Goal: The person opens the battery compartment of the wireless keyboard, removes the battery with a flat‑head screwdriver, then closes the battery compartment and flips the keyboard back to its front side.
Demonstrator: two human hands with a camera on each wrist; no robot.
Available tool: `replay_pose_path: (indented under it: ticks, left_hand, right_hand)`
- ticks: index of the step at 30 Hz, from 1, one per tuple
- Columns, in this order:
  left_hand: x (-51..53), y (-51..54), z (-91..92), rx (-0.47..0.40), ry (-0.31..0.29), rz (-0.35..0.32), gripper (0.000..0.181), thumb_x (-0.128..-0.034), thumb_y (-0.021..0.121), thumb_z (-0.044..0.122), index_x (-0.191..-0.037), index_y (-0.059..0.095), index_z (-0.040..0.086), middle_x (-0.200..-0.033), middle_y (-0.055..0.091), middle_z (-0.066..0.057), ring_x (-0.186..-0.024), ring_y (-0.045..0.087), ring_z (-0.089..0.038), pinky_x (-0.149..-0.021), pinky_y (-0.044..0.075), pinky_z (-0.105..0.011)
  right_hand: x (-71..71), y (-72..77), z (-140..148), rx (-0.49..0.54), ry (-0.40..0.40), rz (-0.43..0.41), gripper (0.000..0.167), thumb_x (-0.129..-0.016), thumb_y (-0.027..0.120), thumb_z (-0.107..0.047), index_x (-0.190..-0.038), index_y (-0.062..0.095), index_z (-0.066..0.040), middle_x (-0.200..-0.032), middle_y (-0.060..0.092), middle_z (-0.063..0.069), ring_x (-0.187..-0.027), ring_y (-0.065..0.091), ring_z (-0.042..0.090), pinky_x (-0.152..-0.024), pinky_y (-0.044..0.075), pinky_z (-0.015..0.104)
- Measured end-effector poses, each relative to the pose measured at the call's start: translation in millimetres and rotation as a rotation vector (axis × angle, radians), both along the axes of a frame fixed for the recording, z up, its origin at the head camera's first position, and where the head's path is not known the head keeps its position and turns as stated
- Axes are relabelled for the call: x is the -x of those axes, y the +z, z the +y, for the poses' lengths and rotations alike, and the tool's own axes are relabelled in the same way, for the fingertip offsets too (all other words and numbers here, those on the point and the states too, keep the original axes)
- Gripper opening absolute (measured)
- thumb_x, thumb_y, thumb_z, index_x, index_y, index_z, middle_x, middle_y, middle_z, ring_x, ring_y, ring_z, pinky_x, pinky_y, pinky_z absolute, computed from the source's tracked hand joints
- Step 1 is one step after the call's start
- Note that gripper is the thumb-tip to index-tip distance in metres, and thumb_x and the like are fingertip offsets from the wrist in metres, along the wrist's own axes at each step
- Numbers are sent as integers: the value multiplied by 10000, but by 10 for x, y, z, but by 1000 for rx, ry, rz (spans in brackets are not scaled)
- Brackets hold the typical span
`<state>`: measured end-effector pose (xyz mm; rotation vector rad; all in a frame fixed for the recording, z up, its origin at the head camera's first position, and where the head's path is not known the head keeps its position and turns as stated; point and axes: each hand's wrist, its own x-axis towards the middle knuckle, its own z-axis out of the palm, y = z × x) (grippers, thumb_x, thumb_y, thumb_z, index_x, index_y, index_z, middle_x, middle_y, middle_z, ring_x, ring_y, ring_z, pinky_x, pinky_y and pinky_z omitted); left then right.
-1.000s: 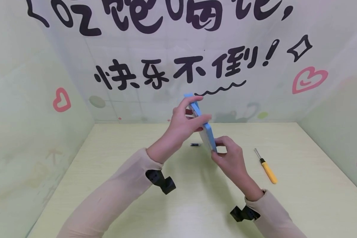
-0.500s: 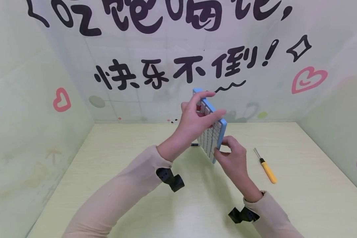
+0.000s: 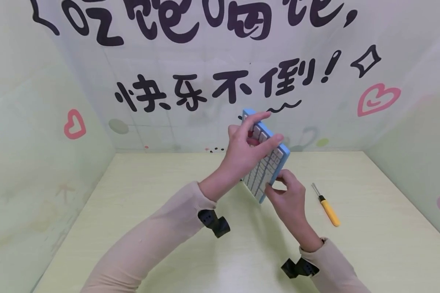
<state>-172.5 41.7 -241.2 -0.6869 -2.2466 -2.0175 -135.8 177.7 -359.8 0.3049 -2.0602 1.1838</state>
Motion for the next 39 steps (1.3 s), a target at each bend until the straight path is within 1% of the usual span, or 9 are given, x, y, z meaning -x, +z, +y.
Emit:
replay_pose_path:
  ticks: [5, 12, 18, 23, 27, 28, 33, 36, 39]
  left_hand:
    - [4, -16, 24, -29, -16, 31, 507, -835, 670, 294, -1310, 493, 315, -1045, 314, -47, -840, 533, -161, -718, 482, -268]
    - [26, -30, 56, -57, -44, 75, 471, -898, 592, 211, -1346, 459, 271, -1046, 325, -61, -906, 504, -178, -736, 485, -252]
    - [72, -57, 94, -89, -54, 67, 498, -908, 572, 130, -1364, 428, 266, -1071, 357, -77, -934, 513, -193, -721, 505, -249]
    - [110, -103, 107, -102, -60, 56, 562, -901, 543, 35, -1383, 386, 276, -1093, 389, -74, -916, 518, -192, -710, 511, -258]
    - [148, -174, 94, -90, -75, 44, 577, -897, 523, 8, -1386, 375, 276, -1105, 394, -81, -894, 518, -191, -706, 508, -263]
    - [160, -197, 89, -85, -78, 38, 568, -899, 521, 10, -1382, 382, 274, -1113, 395, -79, -898, 519, -189, -709, 509, -263]
    - [206, -316, 45, -68, -91, -24, 455, -909, 527, 38, -1317, 477, 234, -1139, 424, -71, -931, 533, -198, -725, 510, -265]
    - [218, -398, 11, -54, -93, -60, 380, -916, 529, 54, -1270, 529, 191, -1144, 443, -74, -944, 536, -205, -733, 511, -265]
    - [230, -489, -19, -36, -76, -85, 338, -915, 532, 61, -1235, 560, 165, -1126, 468, -75, -919, 543, -208, -729, 514, -270]
  right_hand:
    - [-19, -1, -4, 18, -15, 1, 285, -713, 648, 137, -973, 601, 28, -905, 637, 86, -812, 581, 39, -581, 500, 157]
    - [-49, 2, -32, 86, 4, -54, 263, -745, 653, 106, -987, 602, 18, -915, 637, 79, -805, 589, 46, -575, 500, 159]
    - [-45, -14, -39, 142, 12, -101, 282, -742, 650, 108, -1006, 587, 34, -910, 631, 91, -810, 597, 46, -571, 508, 179]
    - [-50, -19, -43, 199, 20, -142, 287, -771, 655, 70, -1045, 581, 30, -935, 625, 95, -824, 600, 48, -580, 512, 190]
    - [-70, 4, -60, 250, 36, -157, 290, -777, 654, 73, -1055, 577, 46, -945, 622, 114, -822, 601, 82, -588, 515, 198]
    - [-85, 32, -76, 257, 37, -153, 287, -777, 647, 82, -1053, 573, 59, -944, 619, 133, -816, 601, 85, -590, 513, 192]
    - [-141, 139, -129, 323, 69, -125, 305, -766, 619, 138, -1064, 559, 113, -941, 606, 193, -803, 611, 107, -602, 514, 193]
    - [-101, 99, -102, 396, 105, -114, 332, -765, 621, 145, -1089, 557, 116, -946, 623, 133, -806, 613, 103, -616, 515, 194]
    - [-53, 55, -62, 453, 121, -120, 335, -776, 633, 119, -1104, 564, 94, -942, 626, 75, -815, 622, 127, -623, 523, 229]
